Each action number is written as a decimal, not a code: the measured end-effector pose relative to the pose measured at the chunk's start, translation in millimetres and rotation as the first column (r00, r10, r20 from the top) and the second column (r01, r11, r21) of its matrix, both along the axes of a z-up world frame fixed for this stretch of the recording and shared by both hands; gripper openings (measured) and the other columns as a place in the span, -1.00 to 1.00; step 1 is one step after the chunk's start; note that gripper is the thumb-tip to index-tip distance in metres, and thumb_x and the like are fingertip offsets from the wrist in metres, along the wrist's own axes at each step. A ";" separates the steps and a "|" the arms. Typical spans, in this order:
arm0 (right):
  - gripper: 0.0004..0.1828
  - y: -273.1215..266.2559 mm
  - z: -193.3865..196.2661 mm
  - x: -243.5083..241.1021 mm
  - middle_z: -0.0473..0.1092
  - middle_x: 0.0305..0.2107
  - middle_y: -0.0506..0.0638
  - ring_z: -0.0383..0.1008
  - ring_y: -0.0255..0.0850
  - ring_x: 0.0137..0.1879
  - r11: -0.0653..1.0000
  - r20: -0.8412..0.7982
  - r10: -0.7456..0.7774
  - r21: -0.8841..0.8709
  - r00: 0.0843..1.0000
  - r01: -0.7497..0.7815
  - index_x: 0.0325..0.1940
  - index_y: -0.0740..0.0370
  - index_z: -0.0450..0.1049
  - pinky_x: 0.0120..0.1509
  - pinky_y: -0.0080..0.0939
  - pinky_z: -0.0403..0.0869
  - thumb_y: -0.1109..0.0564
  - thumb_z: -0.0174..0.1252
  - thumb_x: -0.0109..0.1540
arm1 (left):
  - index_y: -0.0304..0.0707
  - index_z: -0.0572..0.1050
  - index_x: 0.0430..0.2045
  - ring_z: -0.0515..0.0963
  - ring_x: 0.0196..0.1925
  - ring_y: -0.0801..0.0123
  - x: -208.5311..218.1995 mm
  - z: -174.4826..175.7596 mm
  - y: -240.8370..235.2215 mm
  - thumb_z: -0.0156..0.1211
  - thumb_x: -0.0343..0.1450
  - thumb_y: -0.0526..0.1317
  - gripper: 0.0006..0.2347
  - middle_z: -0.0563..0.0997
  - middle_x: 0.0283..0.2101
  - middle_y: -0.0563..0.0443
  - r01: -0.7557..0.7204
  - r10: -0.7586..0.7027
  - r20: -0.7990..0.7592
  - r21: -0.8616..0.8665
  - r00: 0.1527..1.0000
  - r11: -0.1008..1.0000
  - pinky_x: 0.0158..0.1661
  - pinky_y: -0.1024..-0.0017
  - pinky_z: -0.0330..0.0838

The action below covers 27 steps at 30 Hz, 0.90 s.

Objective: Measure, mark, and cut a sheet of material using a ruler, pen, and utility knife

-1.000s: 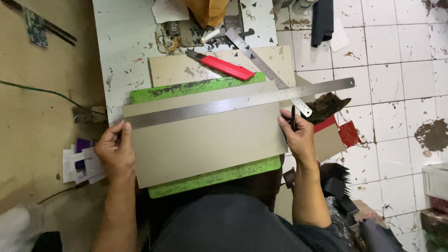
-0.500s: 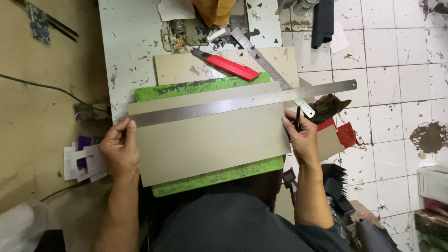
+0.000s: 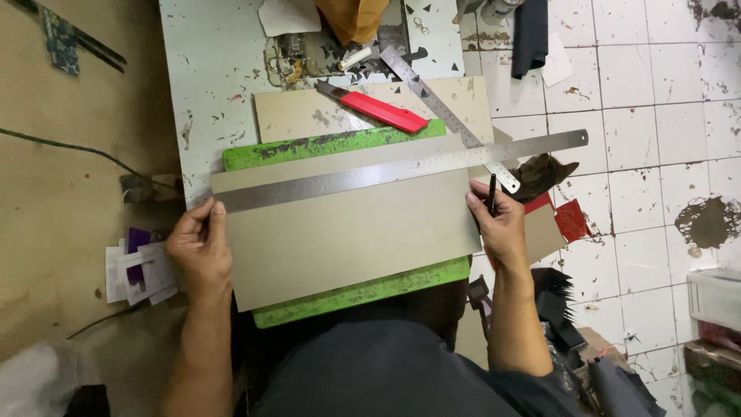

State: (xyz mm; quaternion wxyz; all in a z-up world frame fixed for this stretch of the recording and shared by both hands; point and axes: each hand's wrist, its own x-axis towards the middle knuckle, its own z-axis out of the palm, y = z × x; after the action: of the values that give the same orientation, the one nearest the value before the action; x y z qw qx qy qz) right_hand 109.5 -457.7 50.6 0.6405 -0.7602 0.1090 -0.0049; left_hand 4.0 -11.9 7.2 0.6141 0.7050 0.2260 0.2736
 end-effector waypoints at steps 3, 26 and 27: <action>-0.69 -1.9 -3.0 0.1 0.56 -0.28 0.07 0.49 -0.37 -0.26 1.000 0.003 0.007 -0.012 1.000 -0.007 0.08 0.32 0.59 -0.14 -0.32 0.58 0.25 0.35 0.26 | -0.57 0.55 -0.02 0.50 -0.14 0.41 0.2 4.9 -1.2 0.29 0.57 -0.39 -0.83 0.63 -0.18 -0.23 -0.010 0.009 -0.039 -0.023 0.999 1.000 -0.03 0.34 0.48; -0.71 2.8 14.7 0.2 0.56 -0.33 -0.01 0.47 -0.45 -0.28 0.999 -0.006 0.032 -0.035 0.999 -0.032 0.07 0.27 0.61 -0.12 -0.35 0.55 0.22 0.36 0.26 | -0.61 0.53 0.01 0.51 -0.06 0.37 -1.5 8.3 2.1 0.26 0.58 -0.43 -0.83 0.62 -0.14 -0.33 0.005 -0.002 -0.052 0.058 0.999 0.998 0.03 0.31 0.49; -0.71 3.5 16.3 0.8 0.56 -0.34 -0.01 0.47 -0.44 -0.28 0.999 -0.006 0.045 -0.022 0.999 -0.045 0.08 0.27 0.60 -0.12 -0.35 0.55 0.23 0.35 0.27 | -0.62 0.53 -0.01 0.51 -0.06 0.36 -1.6 7.1 3.0 0.27 0.58 -0.44 -0.84 0.63 -0.14 -0.34 0.001 0.002 -0.043 0.076 0.999 0.997 0.02 0.30 0.48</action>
State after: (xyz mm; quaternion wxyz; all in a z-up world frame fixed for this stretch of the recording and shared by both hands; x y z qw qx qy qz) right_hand 110.3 -454.2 66.9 0.6316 -0.7695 0.0937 0.0103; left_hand 2.4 -9.0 14.3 0.5817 0.7335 0.2287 0.2669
